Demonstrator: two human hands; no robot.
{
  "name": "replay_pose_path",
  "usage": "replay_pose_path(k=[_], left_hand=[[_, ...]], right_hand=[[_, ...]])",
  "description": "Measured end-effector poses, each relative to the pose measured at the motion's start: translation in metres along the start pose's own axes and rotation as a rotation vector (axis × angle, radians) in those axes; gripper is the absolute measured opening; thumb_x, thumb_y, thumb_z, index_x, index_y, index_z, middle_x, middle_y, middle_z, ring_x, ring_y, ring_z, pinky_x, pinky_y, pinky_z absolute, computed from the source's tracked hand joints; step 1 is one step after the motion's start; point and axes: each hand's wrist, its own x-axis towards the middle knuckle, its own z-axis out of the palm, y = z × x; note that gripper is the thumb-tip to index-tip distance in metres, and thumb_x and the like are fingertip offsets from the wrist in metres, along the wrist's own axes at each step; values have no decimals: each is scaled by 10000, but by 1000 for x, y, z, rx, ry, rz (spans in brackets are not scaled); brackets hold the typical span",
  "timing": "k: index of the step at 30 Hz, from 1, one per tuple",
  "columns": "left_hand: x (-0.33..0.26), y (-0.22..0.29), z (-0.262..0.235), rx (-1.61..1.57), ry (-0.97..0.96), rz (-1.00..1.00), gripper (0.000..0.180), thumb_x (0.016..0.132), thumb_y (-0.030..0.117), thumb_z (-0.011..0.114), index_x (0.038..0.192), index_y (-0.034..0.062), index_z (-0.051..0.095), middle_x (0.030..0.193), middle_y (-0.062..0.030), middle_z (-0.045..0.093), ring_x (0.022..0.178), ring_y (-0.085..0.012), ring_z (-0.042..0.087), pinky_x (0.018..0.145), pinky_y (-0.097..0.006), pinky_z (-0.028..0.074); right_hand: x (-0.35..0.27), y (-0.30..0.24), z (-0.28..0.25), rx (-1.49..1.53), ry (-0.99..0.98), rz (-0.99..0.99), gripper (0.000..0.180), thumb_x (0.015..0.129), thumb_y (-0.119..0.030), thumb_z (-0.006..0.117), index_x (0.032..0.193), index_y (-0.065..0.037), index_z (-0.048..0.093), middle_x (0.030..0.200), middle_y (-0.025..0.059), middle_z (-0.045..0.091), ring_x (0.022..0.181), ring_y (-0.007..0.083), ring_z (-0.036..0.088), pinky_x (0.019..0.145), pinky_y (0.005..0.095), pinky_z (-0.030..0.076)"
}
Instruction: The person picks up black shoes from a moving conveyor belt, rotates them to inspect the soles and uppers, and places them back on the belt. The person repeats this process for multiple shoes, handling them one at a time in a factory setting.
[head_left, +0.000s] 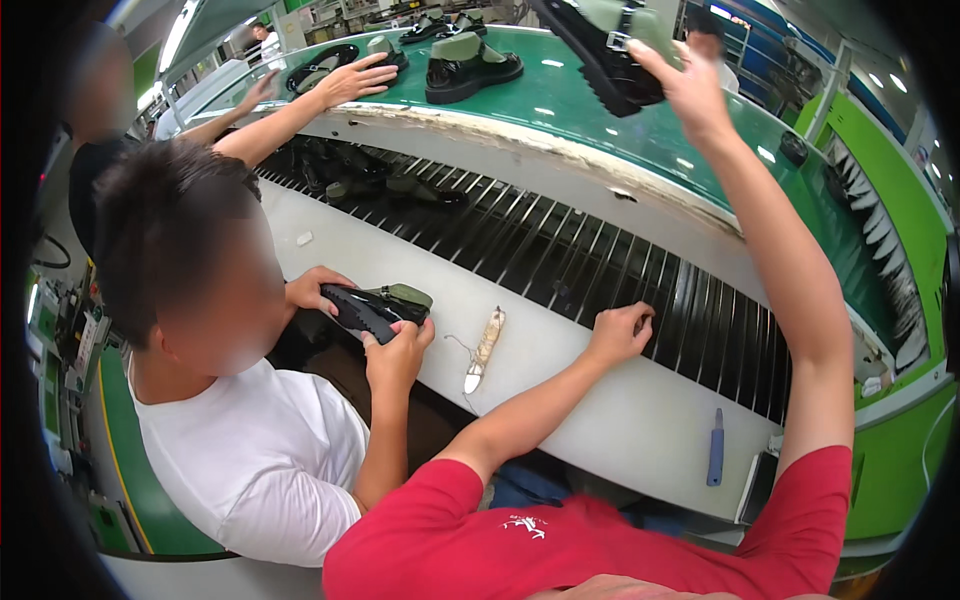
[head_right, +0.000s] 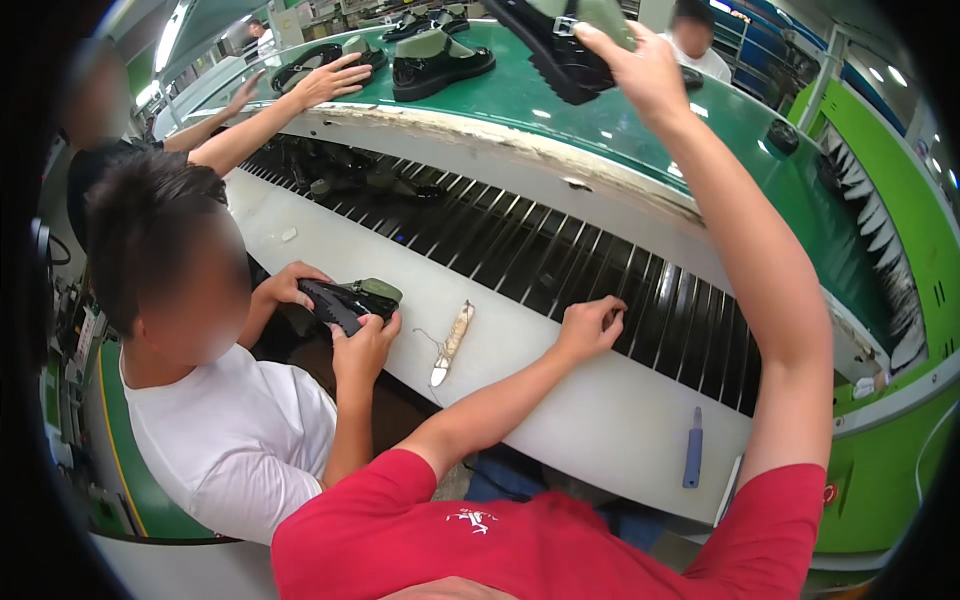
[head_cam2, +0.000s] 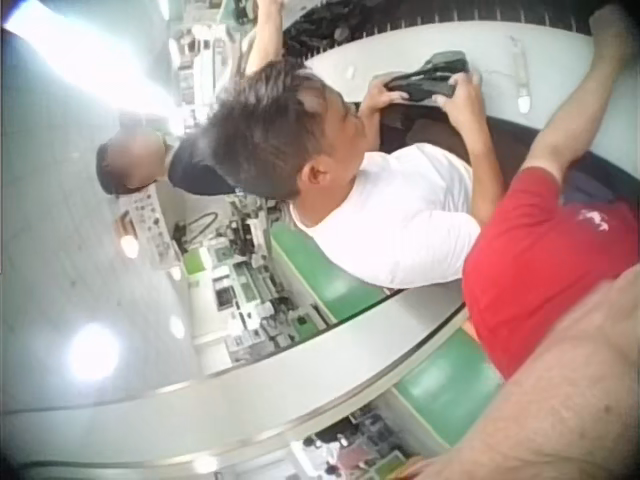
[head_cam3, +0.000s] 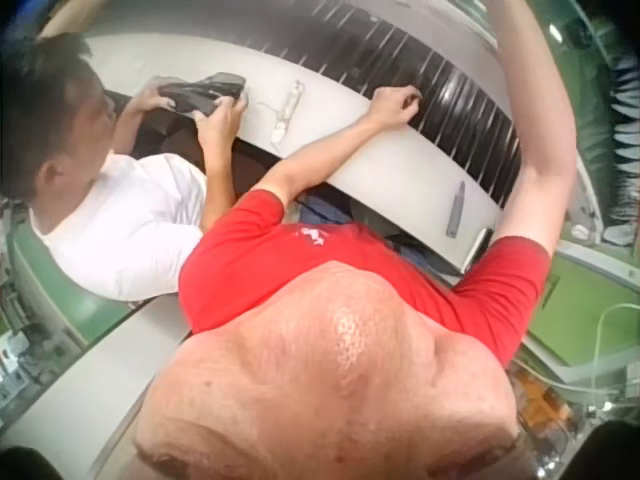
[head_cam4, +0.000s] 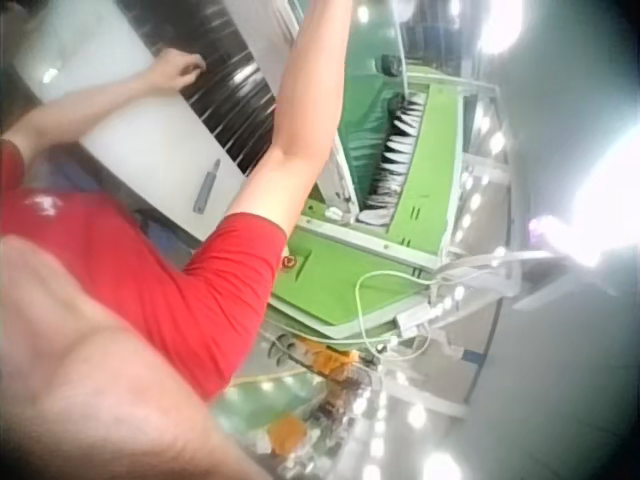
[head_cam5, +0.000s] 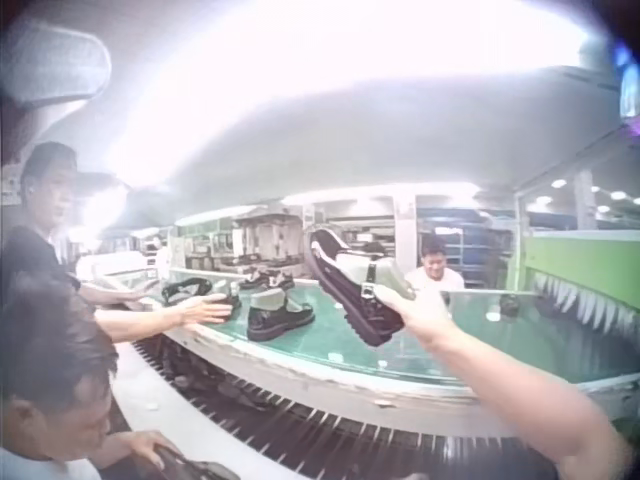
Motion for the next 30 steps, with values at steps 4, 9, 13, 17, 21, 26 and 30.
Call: replay_pose_path(k=[4,9,13,17,21,26,30], left_hand=[[-3,-11,3,128,-104,8,134,941,123,742,1062,76,776,822,-128,771,707,-328,756,670,-443,600],[-5,-10,4,95,-120,-10,125,947,118,722,1045,49,759,834,-145,771,725,-339,754,690,-457,603],[-4,-9,5,110,-155,8,124,942,107,716,1044,49,757,855,-156,777,746,-357,756,693,-469,605],[-5,-10,5,131,-187,-7,130,940,104,715,1050,49,757,873,-159,781,767,-368,758,700,-474,606],[-5,-8,3,126,-160,-9,138,940,105,716,1058,49,760,873,-160,781,776,-371,759,701,-483,605],[-5,-5,4,141,-189,-13,144,933,124,729,1057,61,764,887,-164,784,799,-387,763,726,-497,604],[-10,-6,11,157,-137,104,153,894,115,766,1039,69,776,833,-164,766,759,-381,754,675,-488,596]], right_hand=[[50,31,59,-6,-80,-55,582,964,-402,890,1350,11,753,1199,55,796,1057,103,690,977,288,527],[72,63,103,-174,-223,-4,635,945,-493,880,1353,-21,768,1230,84,807,1096,123,711,1013,317,535],[71,85,102,-189,-309,15,736,933,-560,863,1417,-22,736,1295,119,796,1174,180,725,1068,345,524],[70,76,98,-216,-357,38,768,951,-578,848,1473,-35,699,1332,96,771,1208,165,690,1074,350,514],[58,1,86,-72,-120,-139,769,1014,-543,792,1522,13,632,1392,155,760,1375,225,673,1144,375,516],[-88,-100,-19,47,123,-697,388,1146,-276,613,1393,17,679,1308,189,780,1151,233,753,1081,365,541],[-273,-74,-15,27,-314,-602,180,913,-171,835,1008,-22,797,847,111,770,812,277,781,774,379,615]])
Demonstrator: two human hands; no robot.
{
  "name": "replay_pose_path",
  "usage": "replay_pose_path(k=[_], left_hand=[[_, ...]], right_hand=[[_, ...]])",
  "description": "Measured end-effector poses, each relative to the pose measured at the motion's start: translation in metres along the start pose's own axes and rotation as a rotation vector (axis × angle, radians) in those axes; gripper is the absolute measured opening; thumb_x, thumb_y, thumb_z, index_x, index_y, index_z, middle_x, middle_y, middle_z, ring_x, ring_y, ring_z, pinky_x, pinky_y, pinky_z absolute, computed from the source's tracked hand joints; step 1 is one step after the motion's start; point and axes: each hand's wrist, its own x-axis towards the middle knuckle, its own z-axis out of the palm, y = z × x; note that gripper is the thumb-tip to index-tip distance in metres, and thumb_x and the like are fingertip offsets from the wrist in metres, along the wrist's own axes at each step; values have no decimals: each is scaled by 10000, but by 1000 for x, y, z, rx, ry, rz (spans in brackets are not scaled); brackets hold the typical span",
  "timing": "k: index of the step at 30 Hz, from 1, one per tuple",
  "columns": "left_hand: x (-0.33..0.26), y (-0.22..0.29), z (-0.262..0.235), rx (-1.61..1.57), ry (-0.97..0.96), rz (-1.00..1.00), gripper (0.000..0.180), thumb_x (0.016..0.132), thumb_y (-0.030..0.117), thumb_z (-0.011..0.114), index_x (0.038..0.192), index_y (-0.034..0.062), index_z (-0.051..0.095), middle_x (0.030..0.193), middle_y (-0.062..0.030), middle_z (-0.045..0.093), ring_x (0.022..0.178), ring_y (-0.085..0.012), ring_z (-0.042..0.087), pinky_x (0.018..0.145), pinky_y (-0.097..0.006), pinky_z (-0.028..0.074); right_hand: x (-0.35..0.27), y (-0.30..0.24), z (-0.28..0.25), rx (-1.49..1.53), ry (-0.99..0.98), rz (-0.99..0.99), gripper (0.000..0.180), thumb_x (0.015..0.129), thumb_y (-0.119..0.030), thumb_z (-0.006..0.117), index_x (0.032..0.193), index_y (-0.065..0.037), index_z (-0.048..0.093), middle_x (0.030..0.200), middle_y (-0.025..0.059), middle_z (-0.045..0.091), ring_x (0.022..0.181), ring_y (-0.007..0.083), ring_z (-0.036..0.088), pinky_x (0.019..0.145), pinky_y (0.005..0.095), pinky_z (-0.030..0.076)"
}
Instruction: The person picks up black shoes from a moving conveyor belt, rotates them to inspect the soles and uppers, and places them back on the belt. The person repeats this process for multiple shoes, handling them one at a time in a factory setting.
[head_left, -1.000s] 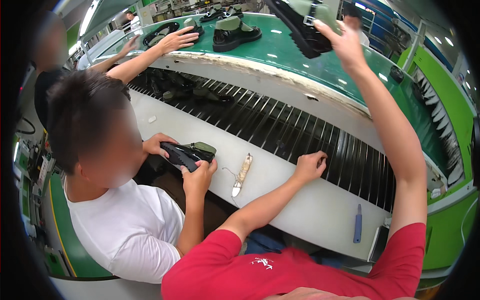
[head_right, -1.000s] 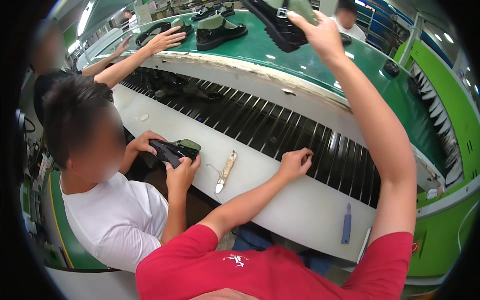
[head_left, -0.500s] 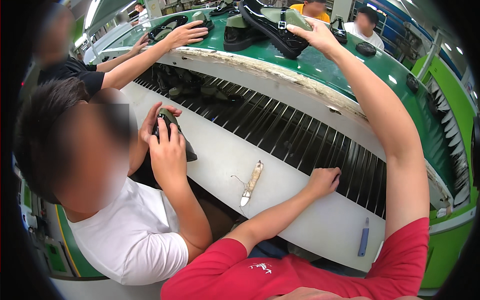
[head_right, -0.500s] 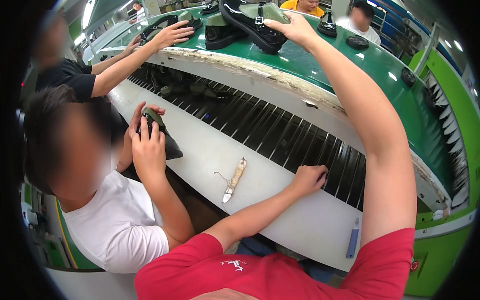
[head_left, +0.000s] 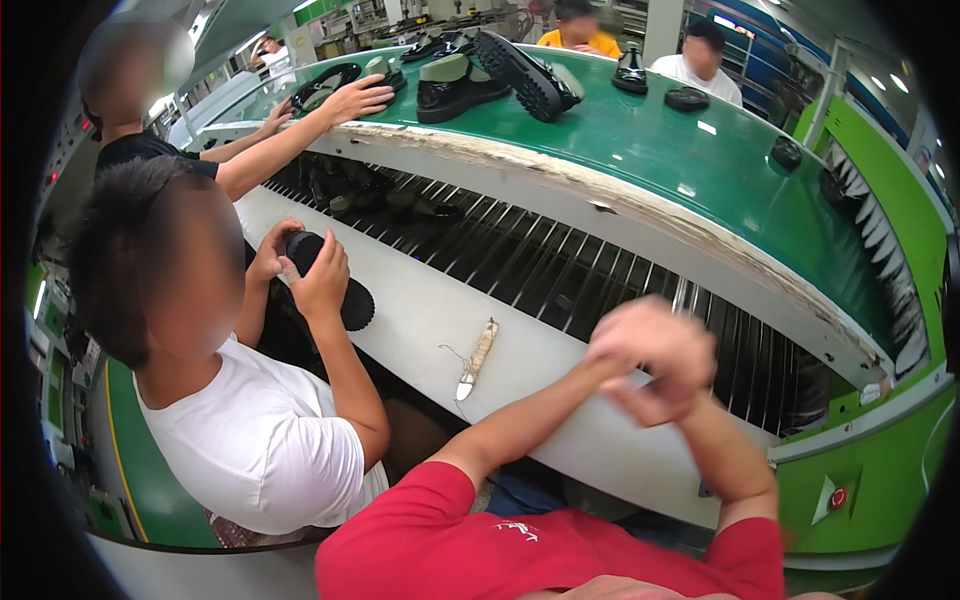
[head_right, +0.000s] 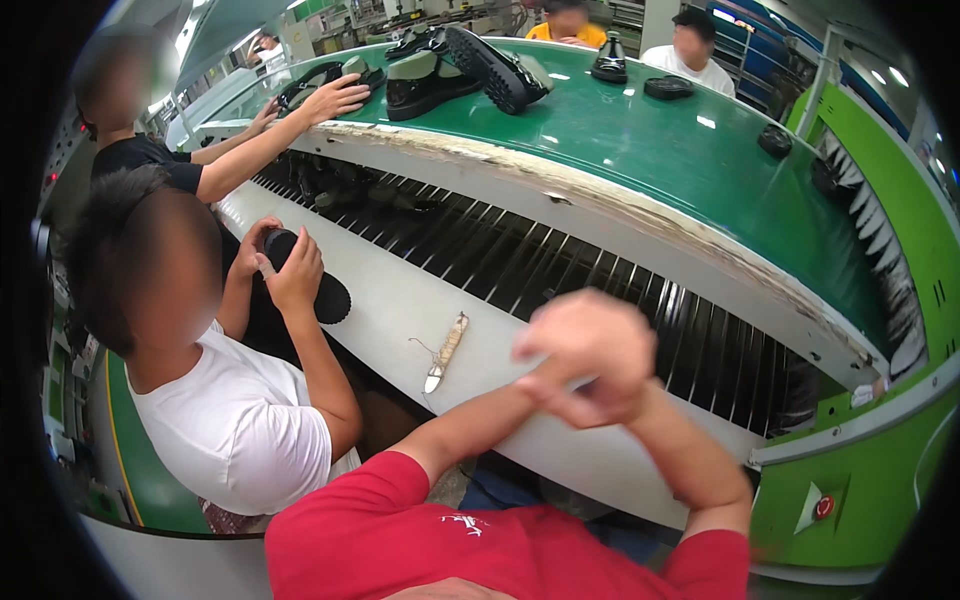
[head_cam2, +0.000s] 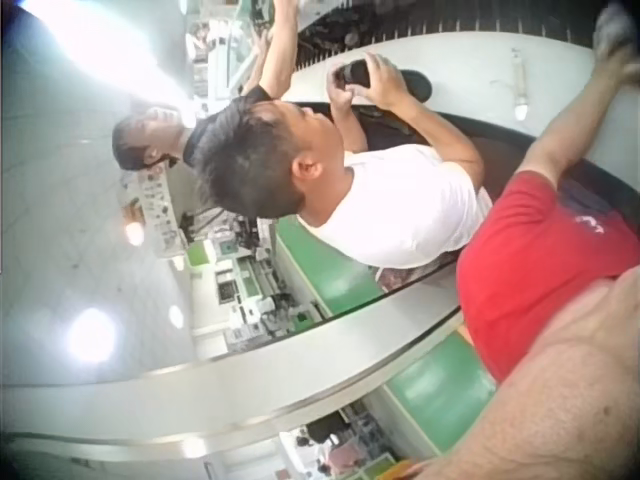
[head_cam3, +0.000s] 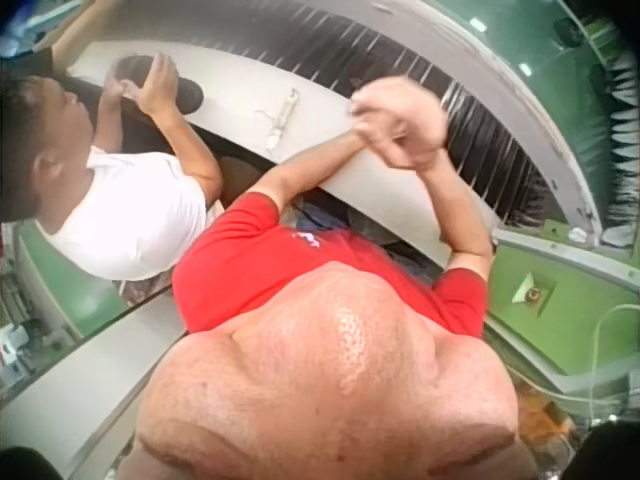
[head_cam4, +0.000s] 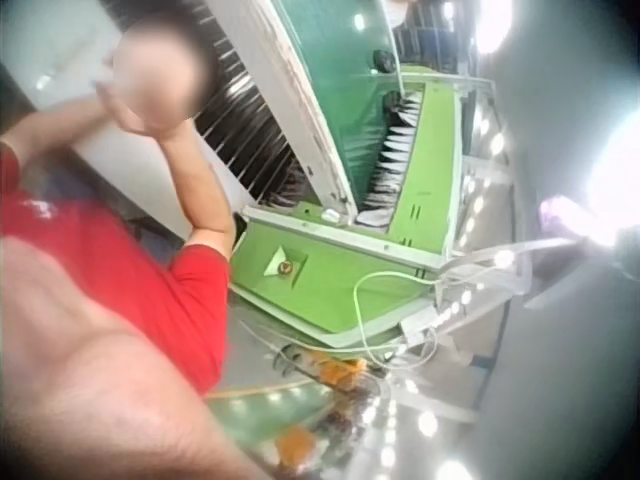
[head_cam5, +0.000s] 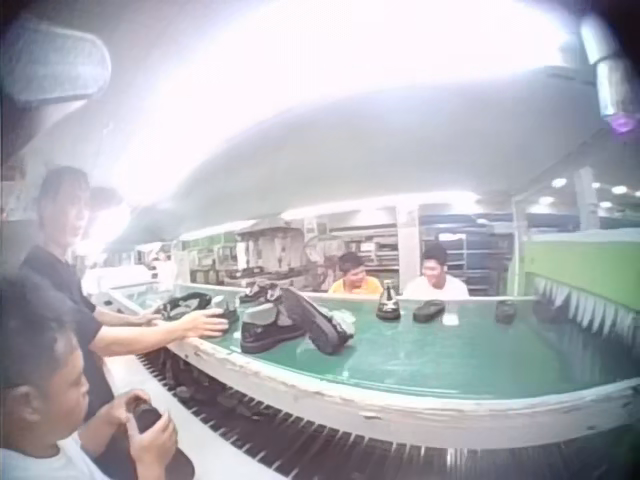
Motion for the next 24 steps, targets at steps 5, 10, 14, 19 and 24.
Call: replay_pose_path(k=[5,10,14,19,24], left_hand=[[-2,1,11,151,-40,125,143,872,92,768,1013,70,760,825,-125,771,729,-338,756,637,-455,602],[-3,6,11,261,-35,185,130,869,95,764,997,75,753,804,-118,756,726,-323,756,637,-453,602],[-5,9,9,241,13,214,137,867,104,768,995,69,732,793,-126,745,699,-352,740,609,-479,583],[-4,9,8,341,-24,240,183,854,90,784,1034,65,758,792,-119,749,675,-331,738,598,-430,591],[-3,7,10,350,-63,233,156,859,109,773,1003,72,724,800,-117,748,701,-343,739,604,-465,583]], right_hand=[[-146,-19,102,60,135,401,109,851,-65,892,905,-61,797,747,86,745,623,254,693,627,377,528],[-191,-14,107,14,138,420,96,859,-67,874,850,-66,778,708,85,721,586,269,664,613,382,510],[-195,-14,97,58,211,402,93,873,-68,861,840,-55,774,699,80,718,591,272,671,608,385,504],[-191,-22,99,90,195,405,113,909,-111,842,837,-53,776,718,89,730,606,289,685,626,392,520],[-188,-22,97,51,213,410,127,914,-104,838,823,-58,764,706,90,723,592,285,681,607,385,515]])
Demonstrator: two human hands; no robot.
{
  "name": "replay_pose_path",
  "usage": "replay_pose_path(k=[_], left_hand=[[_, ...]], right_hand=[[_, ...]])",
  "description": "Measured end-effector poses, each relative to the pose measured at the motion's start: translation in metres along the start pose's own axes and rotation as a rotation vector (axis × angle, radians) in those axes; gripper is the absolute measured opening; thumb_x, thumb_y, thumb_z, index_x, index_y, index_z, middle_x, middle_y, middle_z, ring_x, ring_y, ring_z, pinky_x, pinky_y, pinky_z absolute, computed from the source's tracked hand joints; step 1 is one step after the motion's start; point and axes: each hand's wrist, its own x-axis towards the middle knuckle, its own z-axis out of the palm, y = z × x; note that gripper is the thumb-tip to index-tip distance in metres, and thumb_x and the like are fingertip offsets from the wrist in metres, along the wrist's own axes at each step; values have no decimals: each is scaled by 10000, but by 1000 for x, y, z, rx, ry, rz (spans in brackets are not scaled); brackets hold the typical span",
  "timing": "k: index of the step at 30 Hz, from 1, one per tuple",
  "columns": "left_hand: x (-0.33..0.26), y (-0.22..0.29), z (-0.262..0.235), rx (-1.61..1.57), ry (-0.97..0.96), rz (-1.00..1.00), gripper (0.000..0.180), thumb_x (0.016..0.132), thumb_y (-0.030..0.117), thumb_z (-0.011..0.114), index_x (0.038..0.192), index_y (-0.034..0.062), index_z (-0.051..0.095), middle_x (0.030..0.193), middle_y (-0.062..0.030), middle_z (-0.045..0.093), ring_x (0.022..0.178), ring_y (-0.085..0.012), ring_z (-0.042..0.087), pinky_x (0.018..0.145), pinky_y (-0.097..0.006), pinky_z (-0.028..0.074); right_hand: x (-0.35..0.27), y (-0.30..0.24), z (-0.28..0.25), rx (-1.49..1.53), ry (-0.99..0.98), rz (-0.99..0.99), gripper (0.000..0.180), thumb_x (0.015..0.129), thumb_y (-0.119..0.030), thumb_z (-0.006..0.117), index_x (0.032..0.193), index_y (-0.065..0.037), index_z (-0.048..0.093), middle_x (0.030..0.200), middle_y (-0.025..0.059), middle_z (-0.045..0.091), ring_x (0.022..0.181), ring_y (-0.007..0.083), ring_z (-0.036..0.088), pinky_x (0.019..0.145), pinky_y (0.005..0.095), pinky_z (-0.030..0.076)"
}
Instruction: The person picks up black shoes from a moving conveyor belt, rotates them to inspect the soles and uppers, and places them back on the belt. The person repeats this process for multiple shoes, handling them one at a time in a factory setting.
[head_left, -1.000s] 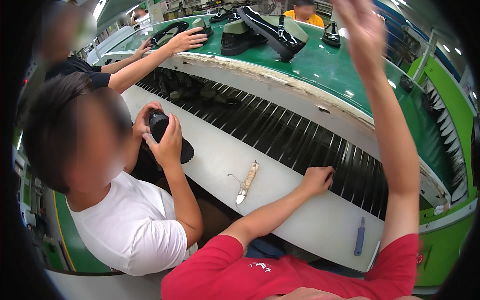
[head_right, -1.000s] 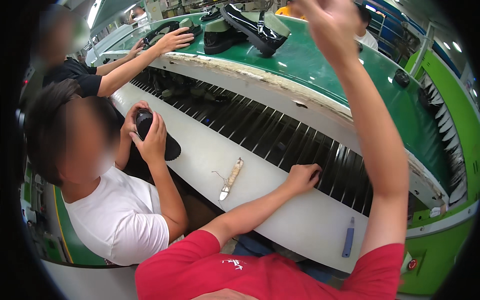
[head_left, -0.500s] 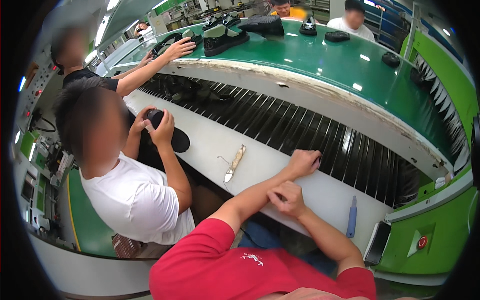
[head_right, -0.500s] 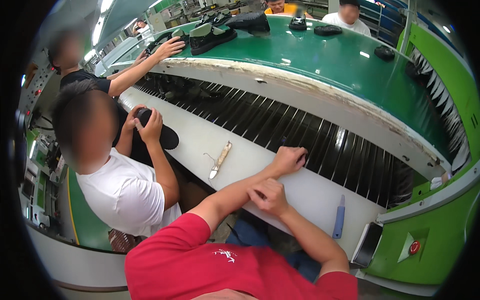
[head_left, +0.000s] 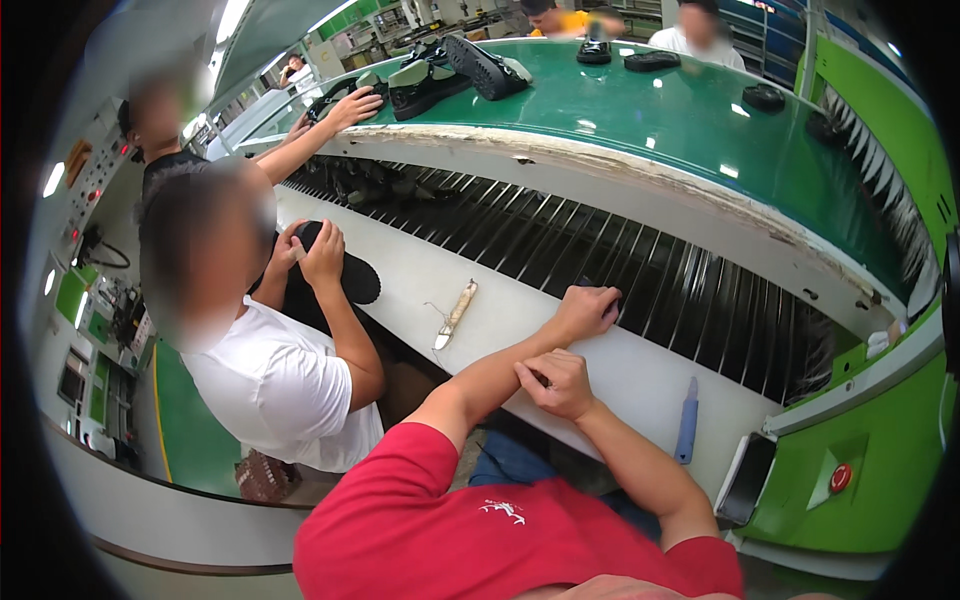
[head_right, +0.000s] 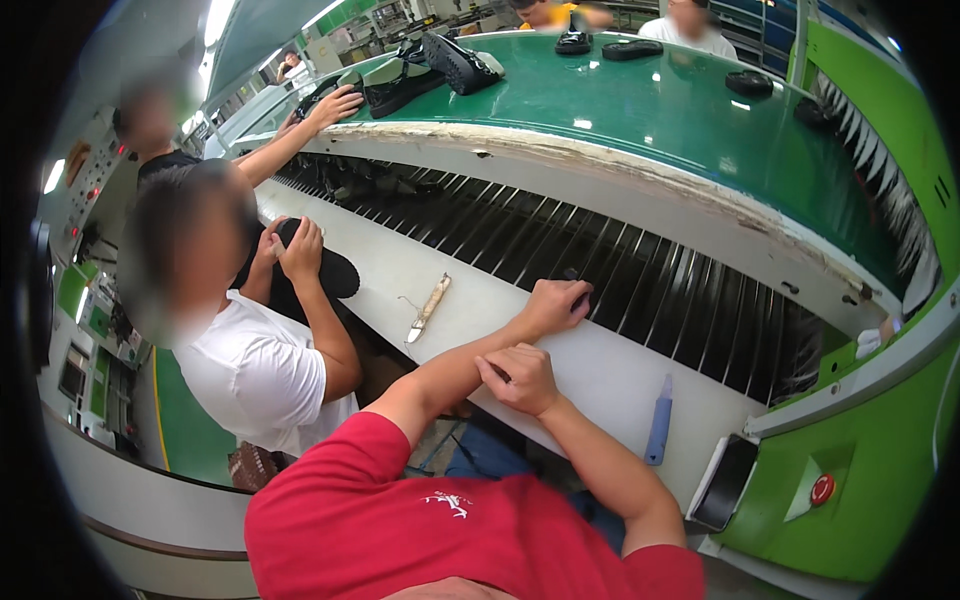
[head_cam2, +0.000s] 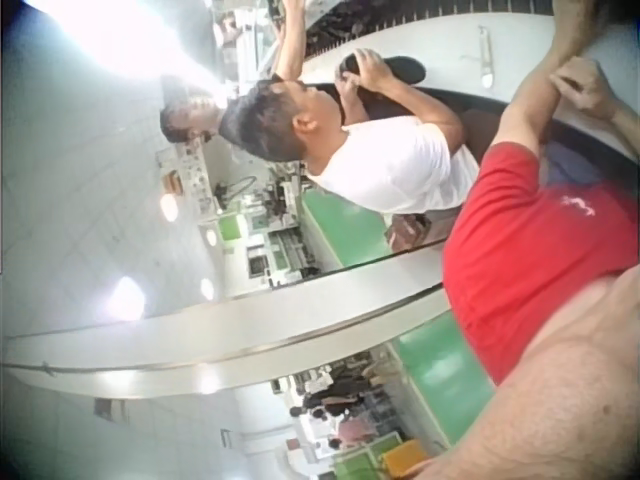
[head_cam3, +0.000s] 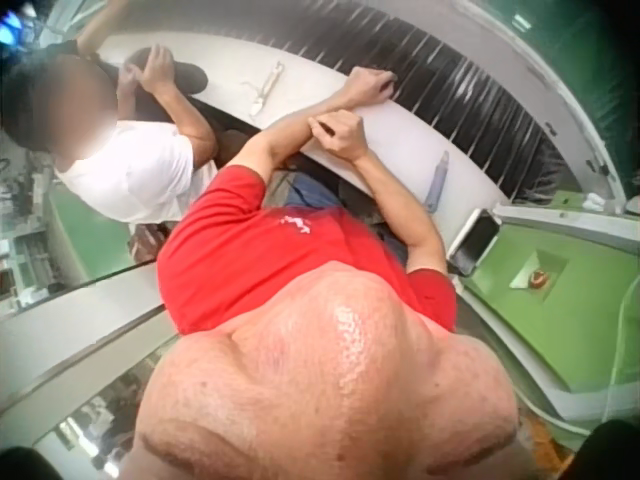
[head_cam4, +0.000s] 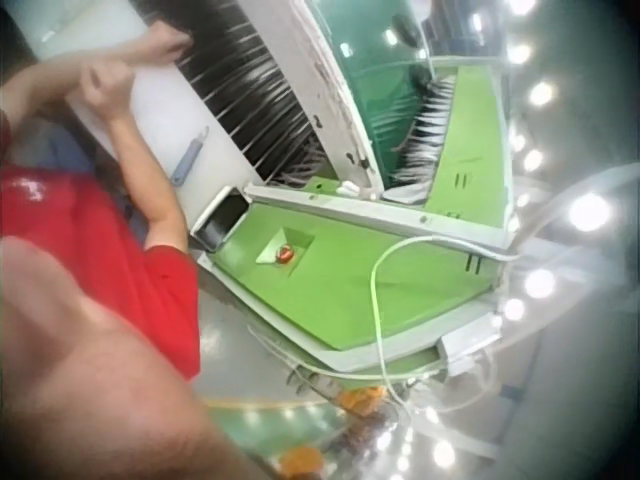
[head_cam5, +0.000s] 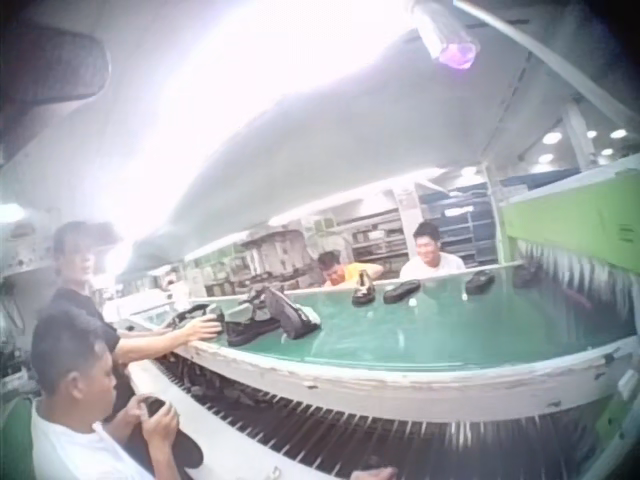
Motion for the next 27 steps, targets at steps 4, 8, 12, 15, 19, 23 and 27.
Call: replay_pose_path(k=[4,8,12,15,19,23,27], left_hand=[[-3,-2,3,42,27,12,165,842,105,770,1002,79,738,787,-99,743,688,-319,742,591,-436,589],[-4,-2,5,67,35,13,176,821,115,762,989,78,726,782,-84,732,695,-310,738,575,-444,577],[-4,-2,5,43,34,3,155,822,116,763,960,72,708,749,-92,707,671,-319,722,566,-452,565],[-4,-1,5,19,34,11,144,825,117,762,947,69,702,736,-100,698,665,-325,716,566,-456,562],[-3,-1,4,40,17,-7,125,829,119,758,924,67,695,732,-106,695,663,-335,712,565,-459,559],[-3,-1,5,38,6,-21,119,829,126,758,904,67,687,737,-107,697,658,-343,707,569,-465,558],[-3,-1,5,51,-5,-47,120,827,132,760,895,71,682,741,-104,693,664,-343,706,577,-475,557]], right_hand=[[-1,2,-1,-9,-23,48,120,919,-91,830,824,-62,763,687,90,712,577,277,676,585,387,505],[-2,1,0,-3,-17,56,129,921,-64,839,828,-43,751,667,103,687,550,276,633,559,389,483],[-1,2,0,-37,-2,26,144,916,-76,839,820,-67,733,644,76,669,543,273,639,572,387,487],[-2,2,0,-46,8,30,149,916,-76,842,818,-68,731,642,76,666,541,274,637,572,382,482],[-2,3,0,-18,-4,71,149,920,-75,840,817,-69,732,634,80,657,541,277,633,571,385,482],[-3,4,1,-25,2,50,157,924,-77,837,810,-70,728,625,81,648,537,277,628,567,386,477],[-3,3,0,-31,-10,67,171,925,-71,834,798,-69,719,621,79,643,534,277,624,564,390,473]])
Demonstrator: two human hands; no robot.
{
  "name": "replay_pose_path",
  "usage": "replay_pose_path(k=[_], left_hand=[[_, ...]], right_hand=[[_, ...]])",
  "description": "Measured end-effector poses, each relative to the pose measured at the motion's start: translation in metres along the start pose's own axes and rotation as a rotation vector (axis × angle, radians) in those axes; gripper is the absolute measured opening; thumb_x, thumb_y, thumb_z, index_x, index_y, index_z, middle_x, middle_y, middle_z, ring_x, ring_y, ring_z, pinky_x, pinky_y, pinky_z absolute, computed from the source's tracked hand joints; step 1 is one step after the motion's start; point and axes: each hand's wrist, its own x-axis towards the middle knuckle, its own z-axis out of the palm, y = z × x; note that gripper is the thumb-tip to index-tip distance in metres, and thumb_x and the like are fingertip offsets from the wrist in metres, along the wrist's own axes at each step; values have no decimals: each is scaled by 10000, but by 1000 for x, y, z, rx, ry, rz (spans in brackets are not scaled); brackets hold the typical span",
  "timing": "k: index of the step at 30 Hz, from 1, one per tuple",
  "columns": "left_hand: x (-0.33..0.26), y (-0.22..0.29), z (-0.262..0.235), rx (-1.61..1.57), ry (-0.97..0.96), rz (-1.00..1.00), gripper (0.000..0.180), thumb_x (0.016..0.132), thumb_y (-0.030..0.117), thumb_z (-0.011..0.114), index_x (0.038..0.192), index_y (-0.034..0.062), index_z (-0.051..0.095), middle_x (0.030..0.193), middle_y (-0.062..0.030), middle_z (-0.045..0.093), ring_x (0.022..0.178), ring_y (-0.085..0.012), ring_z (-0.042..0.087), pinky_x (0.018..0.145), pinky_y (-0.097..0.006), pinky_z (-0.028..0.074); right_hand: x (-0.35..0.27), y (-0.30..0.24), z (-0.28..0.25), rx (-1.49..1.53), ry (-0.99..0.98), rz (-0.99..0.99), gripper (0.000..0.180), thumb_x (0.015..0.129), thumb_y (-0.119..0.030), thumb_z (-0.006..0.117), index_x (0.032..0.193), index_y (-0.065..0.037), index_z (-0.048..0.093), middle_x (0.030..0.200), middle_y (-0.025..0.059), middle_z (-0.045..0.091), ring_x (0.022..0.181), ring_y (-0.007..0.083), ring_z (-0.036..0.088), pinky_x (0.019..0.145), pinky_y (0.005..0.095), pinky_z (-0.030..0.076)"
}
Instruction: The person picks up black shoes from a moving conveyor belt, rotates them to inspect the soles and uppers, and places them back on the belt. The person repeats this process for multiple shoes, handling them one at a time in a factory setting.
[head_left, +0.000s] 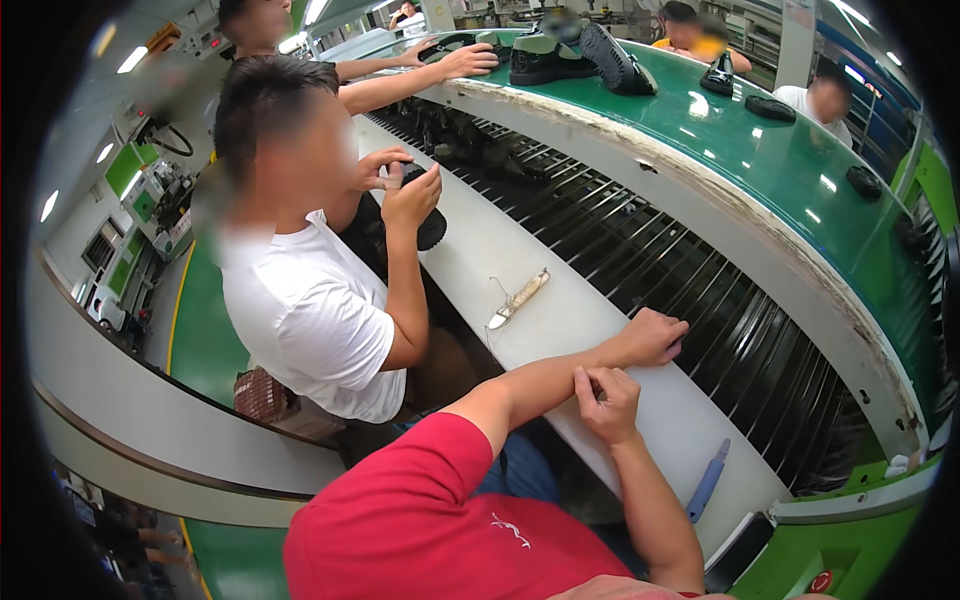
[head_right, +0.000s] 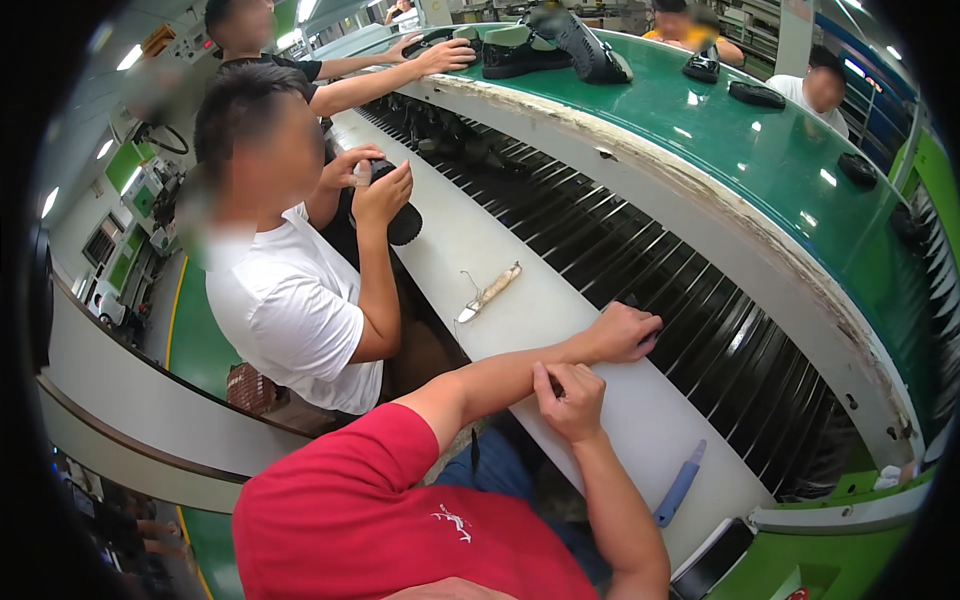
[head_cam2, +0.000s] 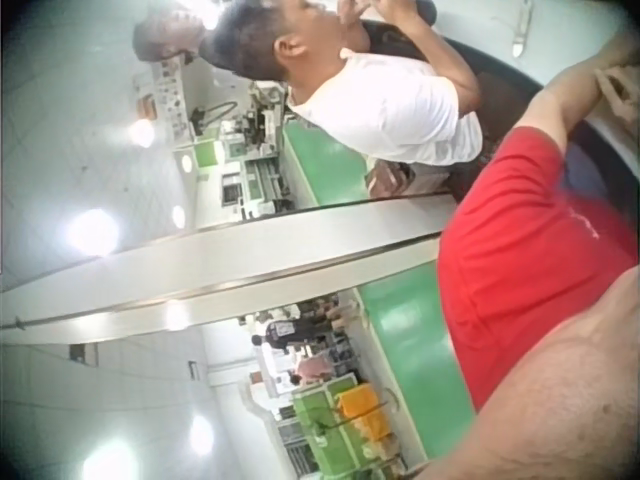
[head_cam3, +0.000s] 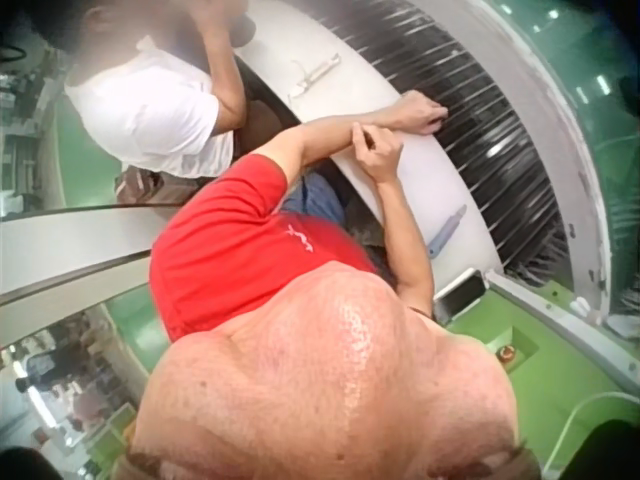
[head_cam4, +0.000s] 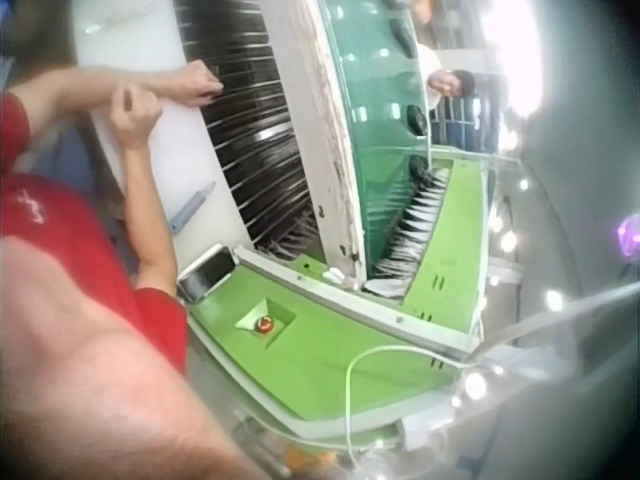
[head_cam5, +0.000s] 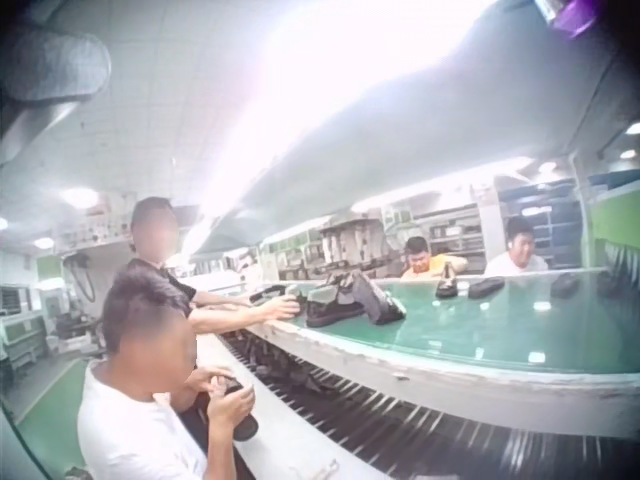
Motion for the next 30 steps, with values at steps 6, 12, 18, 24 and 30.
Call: replay_pose_path(k=[6,12,18,24,30], left_hand=[[0,1,2,0,-11,-10,124,821,137,764,894,78,682,756,-99,699,680,-342,712,583,-475,556],[0,-1,5,-28,-12,-25,132,819,151,757,889,67,682,771,-115,711,696,-370,717,607,-488,567],[0,-2,6,-25,-21,-8,127,820,132,762,911,70,699,774,-99,715,692,-340,720,591,-461,566],[2,-2,5,-71,11,-14,130,813,113,756,926,66,714,761,-101,719,672,-341,716,577,-448,564],[2,-2,4,-144,47,-37,141,807,92,755,942,62,731,767,-106,733,671,-340,721,574,-438,566]], right_hand=[[0,0,-2,3,-3,-6,187,918,-61,837,785,-68,705,614,74,634,527,277,614,561,393,469],[0,1,-2,12,-8,-5,165,901,-48,846,798,-58,718,628,79,648,529,275,620,567,387,478],[0,2,-3,8,-15,23,155,895,-48,850,797,-56,729,625,76,650,528,274,621,569,385,483],[2,2,-3,-1,-26,20,153,892,-45,852,797,-59,733,620,73,648,522,272,618,562,381,474],[1,2,-5,12,-41,15,147,902,-28,844,813,-51,730,638,83,659,533,263,618,554,382,458]])
